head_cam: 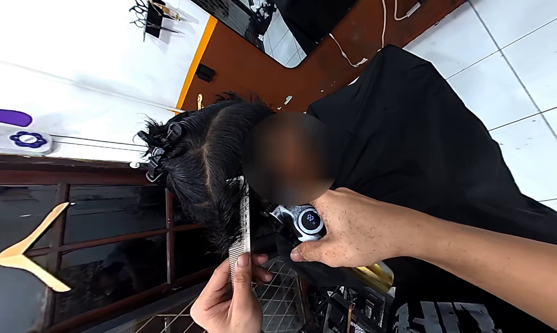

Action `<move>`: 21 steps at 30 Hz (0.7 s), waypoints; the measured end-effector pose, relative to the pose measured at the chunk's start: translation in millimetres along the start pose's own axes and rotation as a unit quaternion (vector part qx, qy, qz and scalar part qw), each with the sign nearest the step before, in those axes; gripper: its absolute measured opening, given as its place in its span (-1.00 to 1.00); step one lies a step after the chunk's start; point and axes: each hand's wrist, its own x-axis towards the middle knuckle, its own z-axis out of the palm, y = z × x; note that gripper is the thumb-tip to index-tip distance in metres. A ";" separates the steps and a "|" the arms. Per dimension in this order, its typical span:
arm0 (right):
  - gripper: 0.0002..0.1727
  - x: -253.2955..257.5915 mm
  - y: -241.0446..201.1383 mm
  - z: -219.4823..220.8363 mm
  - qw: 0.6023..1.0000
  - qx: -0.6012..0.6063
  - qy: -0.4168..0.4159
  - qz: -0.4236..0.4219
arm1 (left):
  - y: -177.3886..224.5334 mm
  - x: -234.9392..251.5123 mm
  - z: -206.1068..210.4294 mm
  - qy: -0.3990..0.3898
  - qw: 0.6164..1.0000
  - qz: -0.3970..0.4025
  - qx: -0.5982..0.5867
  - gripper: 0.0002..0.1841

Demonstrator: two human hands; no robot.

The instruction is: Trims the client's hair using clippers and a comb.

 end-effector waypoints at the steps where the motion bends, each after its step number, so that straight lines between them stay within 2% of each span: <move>1: -0.51 0.5 1.4 1.5 1.000 0.004 0.009 -0.007 | -0.2 0.1 0.0 -0.001 1.000 0.000 -0.002 -0.77; 4: -0.49 -1.8 6.9 2.2 0.999 0.009 0.044 -0.028 | -0.8 0.5 1.7 0.001 1.000 -0.002 -0.005 -0.77; 9: -0.52 -8.3 -0.5 -11.8 0.995 -0.048 -0.049 0.067 | -2.0 0.6 2.7 -0.002 1.000 0.000 -0.012 -0.78; 16: -0.53 -4.1 0.9 -2.9 0.998 -0.048 0.033 -0.023 | -1.5 0.9 2.9 0.000 1.000 -0.003 -0.017 -0.78; 21: -0.56 -7.8 -1.3 -10.7 0.996 -0.065 -0.030 0.055 | -2.2 1.3 2.9 -0.005 1.000 -0.003 -0.022 -0.78</move>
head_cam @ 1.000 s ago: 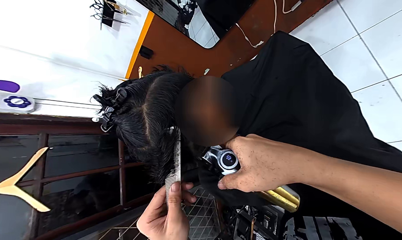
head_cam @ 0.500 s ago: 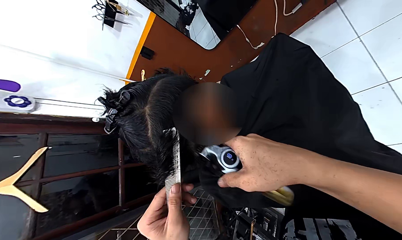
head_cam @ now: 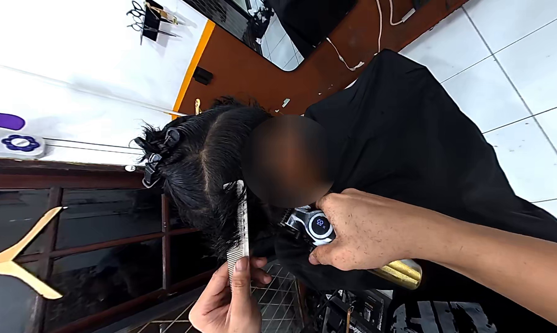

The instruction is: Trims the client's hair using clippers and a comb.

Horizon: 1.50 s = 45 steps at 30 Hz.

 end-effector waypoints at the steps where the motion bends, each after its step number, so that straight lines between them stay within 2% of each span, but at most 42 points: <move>1: -0.57 0.3 -1.6 -0.7 1.000 0.003 0.006 -0.004 | -0.4 -0.2 0.0 0.001 1.000 0.001 -0.001 -0.78; 5: -0.52 1.5 -1.1 4.7 0.997 -0.013 0.034 -0.063 | 0.6 1.1 0.8 0.000 1.000 -0.001 0.000 -0.78; 9: -0.50 -3.3 -2.9 0.3 0.999 -0.017 -0.027 0.000 | -1.4 1.4 0.0 -0.002 1.000 0.001 -0.007 -0.79; 16: -0.56 2.2 -8.0 -6.3 1.000 0.017 0.000 -0.023 | -0.3 1.6 1.1 0.000 1.000 -0.001 -0.001 -0.77; 21: -0.48 3.6 1.9 3.5 0.998 0.005 0.031 -0.058 | -1.2 1.5 1.4 0.000 1.000 -0.001 -0.001 -0.77; 25: -0.51 0.2 0.1 -3.8 1.000 -0.004 -0.002 -0.001 | -2.8 2.1 2.2 -0.004 1.000 0.004 -0.007 -0.78; 30: -0.53 2.1 2.1 2.1 0.994 0.001 0.079 -0.079 | -2.9 2.3 3.4 0.003 1.000 0.007 -0.016 -0.78; 34: -0.58 -7.1 -4.8 -8.0 0.998 -0.059 0.019 0.008 | -2.9 2.5 1.8 0.002 1.000 0.007 -0.018 -0.78; 36: -0.60 -8.2 -4.2 -10.1 0.997 -0.068 0.024 0.022 | -3.6 1.6 3.3 0.004 1.000 0.005 -0.021 -0.78; 45: -0.60 -1.4 -9.3 -10.7 0.997 -0.037 0.063 -0.041 | -3.7 -0.4 2.4 0.005 1.000 0.002 -0.019 -0.78</move>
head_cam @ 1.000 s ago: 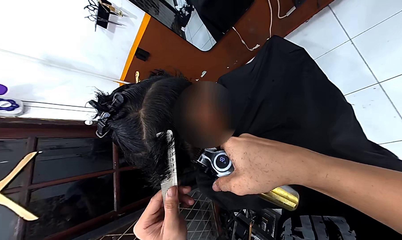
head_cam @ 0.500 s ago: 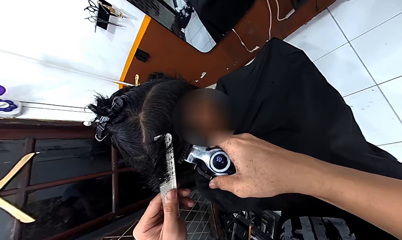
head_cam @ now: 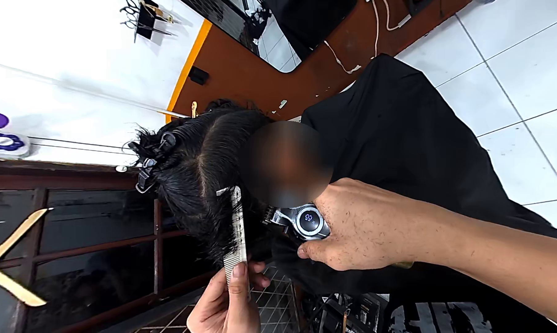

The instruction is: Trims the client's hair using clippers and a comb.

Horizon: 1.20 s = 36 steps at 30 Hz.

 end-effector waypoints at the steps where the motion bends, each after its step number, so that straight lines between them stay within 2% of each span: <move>1: -0.59 0.6 0.3 1.3 1.000 0.009 0.015 -0.007 | 0.1 -0.2 -0.1 0.000 1.000 -0.002 -0.002 -0.78; 4: -0.58 -0.8 1.9 3.3 0.998 0.008 0.066 -0.022 | 1.0 -0.3 -0.1 0.003 1.000 -0.002 0.000 -0.77; 8: -0.59 -12.6 1.5 -11.2 0.993 -0.051 0.028 0.100 | -0.4 0.1 0.1 0.011 1.000 -0.002 -0.006 -0.78; 10: -0.61 -11.4 0.0 -15.4 0.990 -0.064 0.016 0.127 | -1.6 0.0 1.7 0.015 1.000 0.002 -0.012 -0.79; 16: -0.68 -2.9 -8.3 -19.4 0.992 -0.100 0.023 0.076 | -0.6 1.8 2.9 0.014 1.000 -0.002 -0.009 -0.78; 27: -0.67 4.5 -11.9 -31.4 0.998 -0.025 0.052 0.037 | -2.3 1.9 1.7 0.017 1.000 -0.001 -0.014 -0.80; 31: -0.69 3.9 -6.8 -34.7 0.998 -0.022 0.023 0.048 | -2.1 1.5 1.2 0.010 1.000 0.003 -0.012 -0.79; 34: -0.67 1.0 -4.4 -29.4 0.999 -0.028 0.031 0.025 | 0.7 0.5 -0.6 0.010 0.999 0.022 -0.045 -0.77; 36: -0.66 -5.9 -1.5 -28.6 0.999 -0.051 0.004 0.017 | 7.5 -1.8 -1.9 0.026 0.995 0.039 -0.091 -0.78</move>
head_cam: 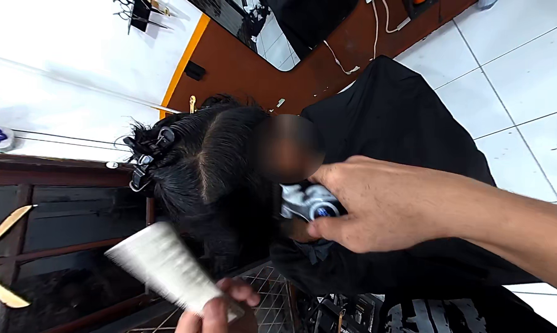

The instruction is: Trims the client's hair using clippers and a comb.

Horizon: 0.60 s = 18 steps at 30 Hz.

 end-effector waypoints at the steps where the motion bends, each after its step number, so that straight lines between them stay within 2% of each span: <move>1: -0.69 -5.1 1.4 -1.6 0.999 -0.018 -0.032 0.022 | 5.0 -1.8 0.3 -0.004 1.000 -0.001 -0.016 -0.78; 4: -0.65 -23.4 11.0 -8.8 0.984 -0.071 -0.112 0.116 | 12.0 -11.4 10.6 -0.109 0.989 -0.078 0.060 -0.80; 6: -0.63 -31.9 20.8 -12.0 0.980 -0.078 -0.118 0.140 | -8.1 -20.5 27.2 -0.149 0.981 -0.096 0.085 -0.77; 9: -0.58 -33.6 27.1 -13.4 0.979 -0.060 -0.132 0.140 | -37.9 -25.6 42.8 -0.124 0.985 -0.116 0.044 -0.77; 12: -0.57 -26.9 23.9 -8.4 0.981 -0.035 -0.137 0.133 | -43.0 -22.4 43.4 -0.092 0.987 -0.129 0.024 -0.78; 15: -0.58 -17.2 15.6 0.0 0.984 -0.003 -0.127 0.127 | -42.0 -17.4 39.3 -0.059 0.993 -0.099 0.036 -0.76; 18: -0.56 -6.9 11.9 9.3 0.988 0.030 -0.098 0.112 | -42.7 -14.3 34.8 -0.030 0.995 -0.027 0.090 -0.77</move>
